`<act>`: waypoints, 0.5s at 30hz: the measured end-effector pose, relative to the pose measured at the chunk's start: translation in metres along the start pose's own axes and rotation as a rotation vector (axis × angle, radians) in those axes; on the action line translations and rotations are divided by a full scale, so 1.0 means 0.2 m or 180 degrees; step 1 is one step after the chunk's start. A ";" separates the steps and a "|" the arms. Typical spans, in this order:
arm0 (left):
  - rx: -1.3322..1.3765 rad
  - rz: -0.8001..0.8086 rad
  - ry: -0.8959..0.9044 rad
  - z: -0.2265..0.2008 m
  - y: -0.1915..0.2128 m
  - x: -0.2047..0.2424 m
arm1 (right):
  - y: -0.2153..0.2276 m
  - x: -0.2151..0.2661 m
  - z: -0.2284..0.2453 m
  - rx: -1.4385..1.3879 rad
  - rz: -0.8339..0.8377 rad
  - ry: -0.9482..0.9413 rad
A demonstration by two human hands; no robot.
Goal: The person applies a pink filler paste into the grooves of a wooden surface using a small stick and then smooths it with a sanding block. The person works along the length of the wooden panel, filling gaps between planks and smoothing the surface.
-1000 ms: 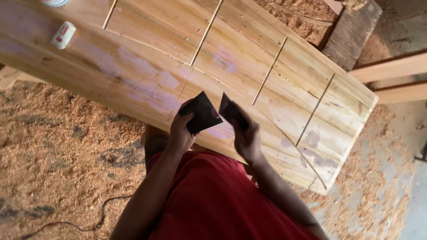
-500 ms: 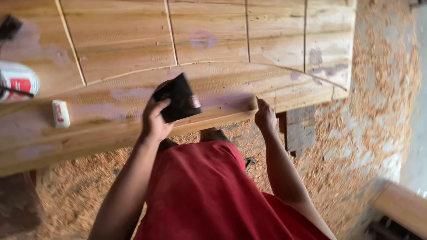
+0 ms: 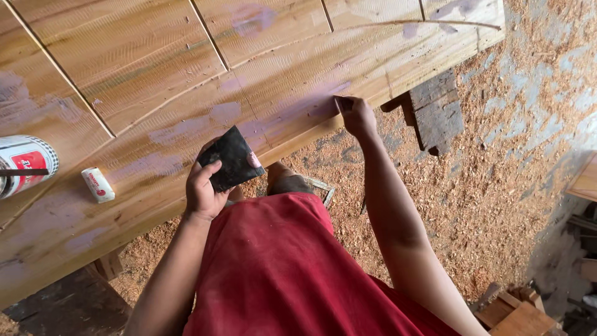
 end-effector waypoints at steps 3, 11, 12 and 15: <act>-0.0156 -0.0065 0.0100 -0.02 -0.01 0.01 | 0.05 -0.07 -0.06 -0.0069 -0.0162 0.0028; -0.0202 -0.0179 0.0155 -0.06 -0.02 -0.02 | 0.03 -0.03 -0.03 0.0419 0.0170 0.0043; -0.0188 -0.0164 0.0149 -0.06 -0.02 -0.03 | 0.03 -0.01 -0.01 0.0386 0.0063 0.0142; -0.0246 -0.0105 0.0131 -0.05 -0.04 -0.04 | 0.03 0.04 0.04 0.0275 -0.0100 0.0347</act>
Point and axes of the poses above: each hand's wrist, its own x-axis away from the middle knuckle, its own y-axis out of the back of the hand, z = x × y, the point moved 2 cm from there along -x, towards the middle knuckle, and after that the axes turned 10 degrees about -z, right-handed, at the moved point
